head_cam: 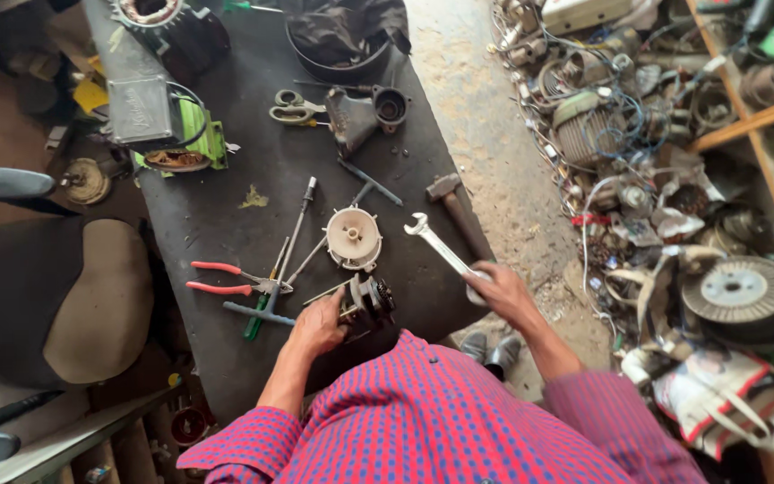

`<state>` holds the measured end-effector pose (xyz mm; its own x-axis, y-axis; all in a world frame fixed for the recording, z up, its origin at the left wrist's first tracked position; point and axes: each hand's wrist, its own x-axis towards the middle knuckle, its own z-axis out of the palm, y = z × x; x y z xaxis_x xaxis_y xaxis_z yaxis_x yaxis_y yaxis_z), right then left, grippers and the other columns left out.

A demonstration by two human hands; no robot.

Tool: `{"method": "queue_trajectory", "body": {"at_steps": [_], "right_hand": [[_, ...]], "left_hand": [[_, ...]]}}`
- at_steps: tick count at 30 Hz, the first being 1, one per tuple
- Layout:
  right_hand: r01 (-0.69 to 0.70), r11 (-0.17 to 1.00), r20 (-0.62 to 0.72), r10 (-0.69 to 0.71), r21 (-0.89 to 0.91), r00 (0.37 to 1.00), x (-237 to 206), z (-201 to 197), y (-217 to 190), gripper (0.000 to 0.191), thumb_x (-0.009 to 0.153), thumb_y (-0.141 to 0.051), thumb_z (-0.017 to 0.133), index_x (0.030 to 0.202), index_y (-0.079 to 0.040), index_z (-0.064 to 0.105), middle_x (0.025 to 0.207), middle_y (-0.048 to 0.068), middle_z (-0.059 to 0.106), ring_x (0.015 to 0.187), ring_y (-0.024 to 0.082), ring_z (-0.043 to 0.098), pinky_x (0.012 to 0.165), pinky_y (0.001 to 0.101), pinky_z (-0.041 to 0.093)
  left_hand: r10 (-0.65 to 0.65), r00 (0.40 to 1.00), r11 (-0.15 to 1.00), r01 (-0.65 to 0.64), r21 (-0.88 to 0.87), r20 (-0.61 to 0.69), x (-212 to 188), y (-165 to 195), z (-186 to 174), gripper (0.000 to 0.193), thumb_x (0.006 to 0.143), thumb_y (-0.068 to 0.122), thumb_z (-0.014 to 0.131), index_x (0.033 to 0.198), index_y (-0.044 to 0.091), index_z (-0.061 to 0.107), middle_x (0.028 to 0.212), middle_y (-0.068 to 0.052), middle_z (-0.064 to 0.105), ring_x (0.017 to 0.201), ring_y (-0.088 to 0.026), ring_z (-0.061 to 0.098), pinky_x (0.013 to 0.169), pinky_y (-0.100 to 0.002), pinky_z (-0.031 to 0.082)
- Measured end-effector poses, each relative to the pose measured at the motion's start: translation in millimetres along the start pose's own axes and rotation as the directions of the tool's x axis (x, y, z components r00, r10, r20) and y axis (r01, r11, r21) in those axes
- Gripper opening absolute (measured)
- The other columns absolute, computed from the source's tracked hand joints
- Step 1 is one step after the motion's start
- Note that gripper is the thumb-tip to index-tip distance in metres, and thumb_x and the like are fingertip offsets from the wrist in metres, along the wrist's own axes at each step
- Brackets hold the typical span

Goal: The person disassembles a small electric motor component on a workbench, using a hammer, wrench, and screwdriver to remove a gear and internal parts. They then move to the floor to continue disassembling the motor shaft and bearing assembly.

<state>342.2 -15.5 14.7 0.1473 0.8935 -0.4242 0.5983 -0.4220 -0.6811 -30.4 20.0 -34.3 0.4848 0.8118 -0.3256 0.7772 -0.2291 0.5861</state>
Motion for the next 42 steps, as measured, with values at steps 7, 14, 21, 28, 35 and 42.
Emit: {"method": "queue_trajectory", "body": {"at_steps": [7, 14, 21, 28, 35, 42], "right_hand": [[0.105, 0.979, 0.002, -0.107, 0.172, 0.994, -115.8, 68.1, 27.4, 0.059, 0.088, -0.027, 0.066, 0.142, -0.006, 0.054, 0.103, 0.018, 0.079, 0.089, 0.03, 0.077, 0.079, 0.0417, 0.06], [0.13, 0.989, -0.063, -0.126, 0.068, 0.99, -126.2, 124.9, 6.0, 0.046, 0.103, -0.027, 0.052, 0.148, -0.016, 0.049, 0.095, 0.018, 0.076, 0.081, 0.032, 0.076, 0.067, 0.0441, 0.058], [0.253, 0.967, -0.318, -0.229, 0.035, 0.92, -133.0, 134.2, -35.4, 0.046, 0.104, -0.018, 0.052, 0.15, -0.016, 0.048, 0.091, 0.015, 0.074, 0.077, 0.032, 0.075, 0.065, 0.0453, 0.058], [0.186, 0.981, -0.286, -0.196, -0.061, 0.938, -132.5, 131.3, -44.9, 0.047, 0.102, -0.014, 0.051, 0.149, -0.014, 0.048, 0.085, 0.016, 0.072, 0.07, 0.032, 0.07, 0.06, 0.0452, 0.056], [0.017, 0.989, -0.161, -0.04, -0.144, 0.986, -123.9, 132.5, -32.6, 0.049, 0.1, -0.019, 0.055, 0.149, -0.019, 0.049, 0.087, 0.018, 0.071, 0.068, 0.033, 0.071, 0.061, 0.042, 0.058], [0.166, 0.982, -0.219, -0.183, -0.095, 0.958, -131.9, 132.4, -50.6, 0.048, 0.098, -0.015, 0.057, 0.146, -0.013, 0.052, 0.085, 0.023, 0.069, 0.069, 0.038, 0.07, 0.063, 0.0475, 0.055]], "left_hand": [[-0.052, 0.998, 0.999, 0.052, -0.002, -0.023, -4.4, 13.7, -12.3, 0.092, 0.065, 0.021, 0.089, 0.145, 0.005, 0.048, 0.125, -0.018, 0.063, 0.119, -0.039, 0.059, 0.1, -0.046, 0.048], [-0.107, 0.994, 0.992, 0.107, 0.064, -0.005, -2.7, 17.2, -15.9, 0.077, 0.073, 0.025, 0.083, 0.143, 0.012, 0.054, 0.129, -0.015, 0.061, 0.117, -0.039, 0.061, 0.097, -0.048, 0.051], [0.027, 0.999, 0.999, -0.027, 0.023, 0.025, 6.9, -9.7, -2.2, 0.091, 0.073, 0.025, 0.081, 0.154, 0.01, 0.04, 0.127, -0.017, 0.061, 0.117, -0.039, 0.059, 0.098, -0.048, 0.049], [-0.029, 1.0, 0.997, 0.029, 0.075, 0.011, 3.6, 4.9, -9.4, 0.093, 0.069, 0.029, 0.086, 0.15, 0.013, 0.043, 0.12, -0.012, 0.06, 0.118, -0.035, 0.058, 0.095, -0.047, 0.05], [0.05, 0.999, 0.997, -0.05, 0.057, -0.006, 10.4, -8.5, -0.3, 0.091, 0.074, 0.033, 0.078, 0.154, 0.01, 0.039, 0.122, -0.018, 0.062, 0.112, -0.039, 0.062, 0.095, -0.049, 0.05], [0.062, 0.997, 0.998, -0.063, -0.023, -0.039, 6.9, -8.5, -6.3, 0.103, 0.068, 0.028, 0.086, 0.156, 0.012, 0.036, 0.116, -0.012, 0.065, 0.116, -0.034, 0.061, 0.097, -0.046, 0.049]]}}
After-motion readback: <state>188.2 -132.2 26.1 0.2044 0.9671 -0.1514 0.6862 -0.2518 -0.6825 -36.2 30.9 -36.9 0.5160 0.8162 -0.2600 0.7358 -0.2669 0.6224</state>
